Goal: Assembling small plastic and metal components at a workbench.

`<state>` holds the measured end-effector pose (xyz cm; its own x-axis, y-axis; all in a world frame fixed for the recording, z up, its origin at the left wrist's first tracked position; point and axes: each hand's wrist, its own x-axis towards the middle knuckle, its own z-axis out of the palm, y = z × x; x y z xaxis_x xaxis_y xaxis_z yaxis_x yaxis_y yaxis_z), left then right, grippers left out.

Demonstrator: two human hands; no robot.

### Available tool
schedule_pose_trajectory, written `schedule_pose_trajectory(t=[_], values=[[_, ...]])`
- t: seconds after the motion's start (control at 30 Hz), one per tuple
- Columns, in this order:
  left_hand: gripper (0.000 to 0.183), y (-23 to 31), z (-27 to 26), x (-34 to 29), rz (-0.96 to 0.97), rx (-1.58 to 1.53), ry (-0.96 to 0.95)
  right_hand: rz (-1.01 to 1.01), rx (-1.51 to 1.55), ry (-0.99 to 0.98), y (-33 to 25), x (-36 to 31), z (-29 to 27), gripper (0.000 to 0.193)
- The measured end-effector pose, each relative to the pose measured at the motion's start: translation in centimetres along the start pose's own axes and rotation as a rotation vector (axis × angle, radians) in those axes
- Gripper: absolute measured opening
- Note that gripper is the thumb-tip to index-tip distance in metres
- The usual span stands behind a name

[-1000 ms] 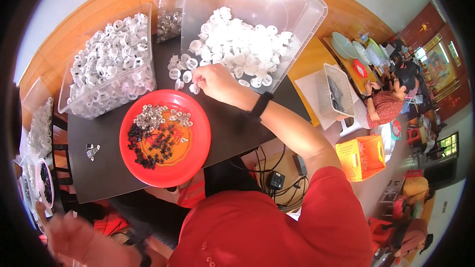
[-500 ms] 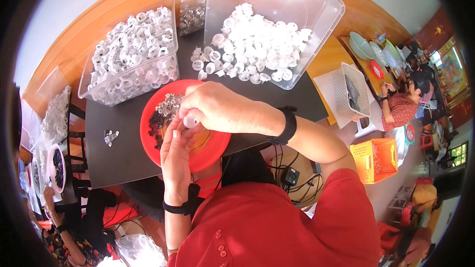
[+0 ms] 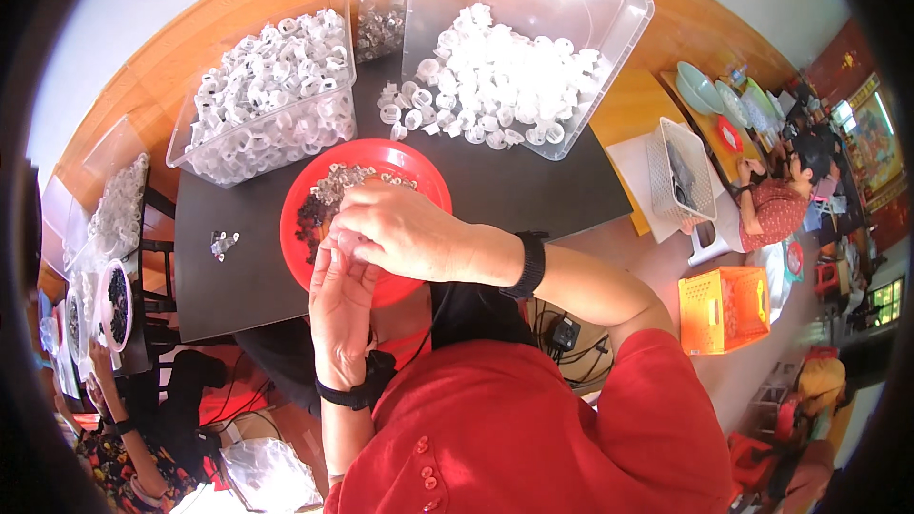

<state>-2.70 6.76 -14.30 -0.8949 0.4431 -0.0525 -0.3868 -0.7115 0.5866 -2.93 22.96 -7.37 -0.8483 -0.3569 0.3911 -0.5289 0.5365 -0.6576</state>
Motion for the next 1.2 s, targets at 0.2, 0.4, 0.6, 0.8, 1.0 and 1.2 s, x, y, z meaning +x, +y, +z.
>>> schedule_pose_trajectory(t=[0.2,0.4,0.6,0.8,1.0,1.2], values=[[0.017,1.2,-1.3,0.1,-0.006,-0.01,0.023,-0.006,-0.038,0.044,1.2,0.8,-1.2,0.018],[0.019,2.9,0.0,0.4,0.045,-0.025,0.127,0.198,-0.411,-0.14,5.4,-1.9,-2.0,0.011],[0.017,2.8,0.4,1.1,0.03,0.136,0.189,0.157,-0.335,-0.138,6.0,-2.6,-0.7,0.013],[0.013,1.5,1.0,1.5,0.191,0.611,0.196,0.17,-0.279,-0.129,6.2,-2.3,-1.1,0.007],[0.013,0.7,1.9,1.8,0.508,1.444,0.051,0.225,0.139,-0.272,4.3,-0.2,-3.1,0.017],[0.008,0.7,3.0,2.5,0.451,1.419,0.071,0.378,0.267,-0.346,4.6,0.0,-3.9,0.021]])
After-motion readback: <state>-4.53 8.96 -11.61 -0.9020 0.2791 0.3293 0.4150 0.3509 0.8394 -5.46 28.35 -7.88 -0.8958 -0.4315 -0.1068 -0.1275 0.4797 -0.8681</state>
